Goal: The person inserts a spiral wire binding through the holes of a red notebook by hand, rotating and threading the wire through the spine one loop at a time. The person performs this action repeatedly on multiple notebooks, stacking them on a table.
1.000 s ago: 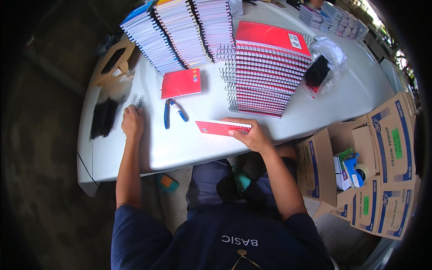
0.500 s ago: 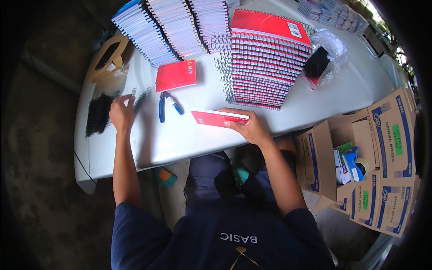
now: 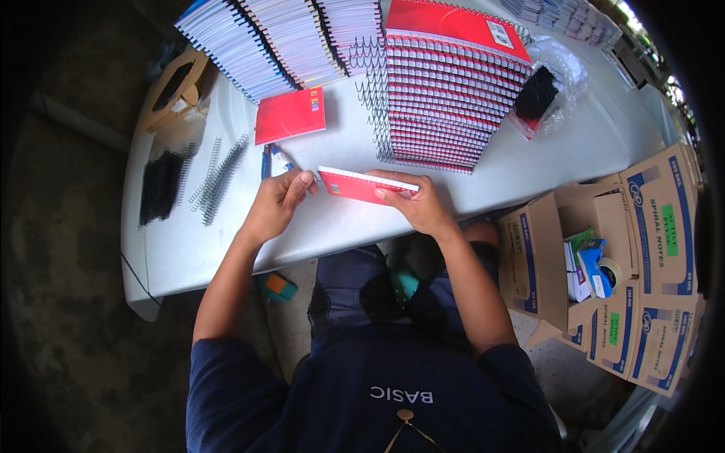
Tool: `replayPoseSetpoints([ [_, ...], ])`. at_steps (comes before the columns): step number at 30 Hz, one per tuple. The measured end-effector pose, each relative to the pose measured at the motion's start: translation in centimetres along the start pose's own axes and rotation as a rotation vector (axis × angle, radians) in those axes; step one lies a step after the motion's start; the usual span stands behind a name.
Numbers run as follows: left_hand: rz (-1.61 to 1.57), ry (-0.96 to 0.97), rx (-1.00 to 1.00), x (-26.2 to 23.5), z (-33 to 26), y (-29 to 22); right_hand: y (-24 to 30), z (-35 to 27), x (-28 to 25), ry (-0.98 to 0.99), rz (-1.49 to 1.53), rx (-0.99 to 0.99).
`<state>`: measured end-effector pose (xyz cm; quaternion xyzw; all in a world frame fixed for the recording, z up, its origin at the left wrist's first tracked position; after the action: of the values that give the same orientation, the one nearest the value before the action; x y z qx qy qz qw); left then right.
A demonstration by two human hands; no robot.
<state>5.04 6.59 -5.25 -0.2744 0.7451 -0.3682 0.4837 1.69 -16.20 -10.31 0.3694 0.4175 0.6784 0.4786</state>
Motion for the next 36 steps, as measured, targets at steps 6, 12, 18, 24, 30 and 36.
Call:
replayPoseSetpoints([
  [6,-0.176,0.188,-0.254,-0.4,0.8,-1.0,0.1,0.1,-0.1,0.020,-0.079,-0.033],
  [12,-0.612,0.650,-0.603,-1.7,2.7,-0.1,-0.2,0.1,0.0,0.048,-0.077,-0.072],
  [18,0.059,0.094,0.225,-2.1,2.0,-4.0,0.3,0.0,0.0,0.037,-0.071,-0.066],
  [24,0.861,-0.066,0.350,-1.1,0.7,-5.4,0.0,-0.3,-0.2,0.012,-0.144,-0.090],
  [30,0.917,-0.545,0.601,4.3,-2.1,-1.0,1.4,-1.5,1.5,-0.067,-0.281,-0.220],
  [36,1.007,-0.714,0.641,4.8,-4.1,0.7,1.0,-3.7,3.7,-0.024,-0.307,-0.326],
])
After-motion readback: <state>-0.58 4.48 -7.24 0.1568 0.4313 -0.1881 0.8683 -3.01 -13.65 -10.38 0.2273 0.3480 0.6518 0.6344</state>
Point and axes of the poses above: each hand's wrist, its own z-axis towards the middle knuckle, its own x-axis out of the palm, y = z × x, the point moved 3 cm from there along z, towards the middle knuckle, and after that the axes turned 11 degrees about -x, right-handed, at the moved point
